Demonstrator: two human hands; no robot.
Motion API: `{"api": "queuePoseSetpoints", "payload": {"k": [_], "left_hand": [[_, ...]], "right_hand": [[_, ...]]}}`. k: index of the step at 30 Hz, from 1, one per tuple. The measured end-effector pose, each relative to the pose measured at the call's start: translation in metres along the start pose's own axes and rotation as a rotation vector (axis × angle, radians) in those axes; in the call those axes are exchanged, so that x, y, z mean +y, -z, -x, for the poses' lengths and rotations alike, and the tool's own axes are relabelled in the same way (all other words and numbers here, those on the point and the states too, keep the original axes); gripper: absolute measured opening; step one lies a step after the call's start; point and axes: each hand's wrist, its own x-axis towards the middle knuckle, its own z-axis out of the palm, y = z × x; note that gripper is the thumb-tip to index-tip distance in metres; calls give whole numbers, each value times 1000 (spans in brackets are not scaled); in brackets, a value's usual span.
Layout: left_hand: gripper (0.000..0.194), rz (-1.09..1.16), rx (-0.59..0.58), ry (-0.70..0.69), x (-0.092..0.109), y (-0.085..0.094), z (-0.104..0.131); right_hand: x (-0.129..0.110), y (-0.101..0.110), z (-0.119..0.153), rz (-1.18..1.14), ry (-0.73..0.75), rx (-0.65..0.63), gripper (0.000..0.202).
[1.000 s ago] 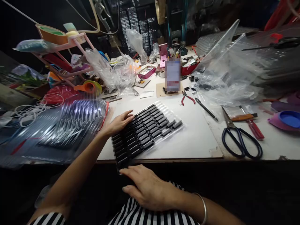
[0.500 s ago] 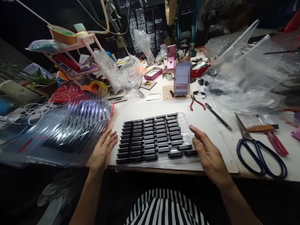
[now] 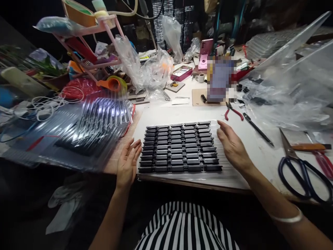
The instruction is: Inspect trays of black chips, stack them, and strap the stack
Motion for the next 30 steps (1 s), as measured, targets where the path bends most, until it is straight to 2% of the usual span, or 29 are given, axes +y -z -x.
{"api": "queuePoseSetpoints", "payload": {"k": [5, 10, 14, 16, 19, 21, 22, 24, 26, 28, 30], "left_hand": [[39, -7, -19, 37, 5, -1, 3], [40, -33, -5, 55, 7, -2, 0], [40, -37, -6, 59, 6, -3, 0], [40, -56, -13, 61, 6, -2, 0], [42, -69, -16, 62, 6, -1, 0], [43, -72, -2, 80, 6, -1, 0], [43, -70, 8, 96, 6, -1, -1], [44, -49, 16, 131, 6, -4, -4], [45, -19, 6, 153, 7, -7, -10], [44, 16, 0, 166, 11, -10, -17], [43, 97, 10, 200, 18, -11, -25]], "right_hand": [[-6, -26, -10, -3, 79, -65, 58], [-8, -21, -27, -106, 42, 49, 59], [-10, -24, -41, -170, 12, -104, 60], [-10, -21, -43, -202, 4, -131, 61], [-3, -4, -34, -190, 3, -68, 60], [6, 10, -18, -119, 17, -17, 57], [14, 15, -7, -78, 0, -31, 56], [33, 18, 14, 56, -13, -11, 57], [56, 15, 29, 271, 164, -12, 53], [79, 7, 34, 423, 375, 53, 48], [99, 1, 31, 468, 504, 74, 51]]}}
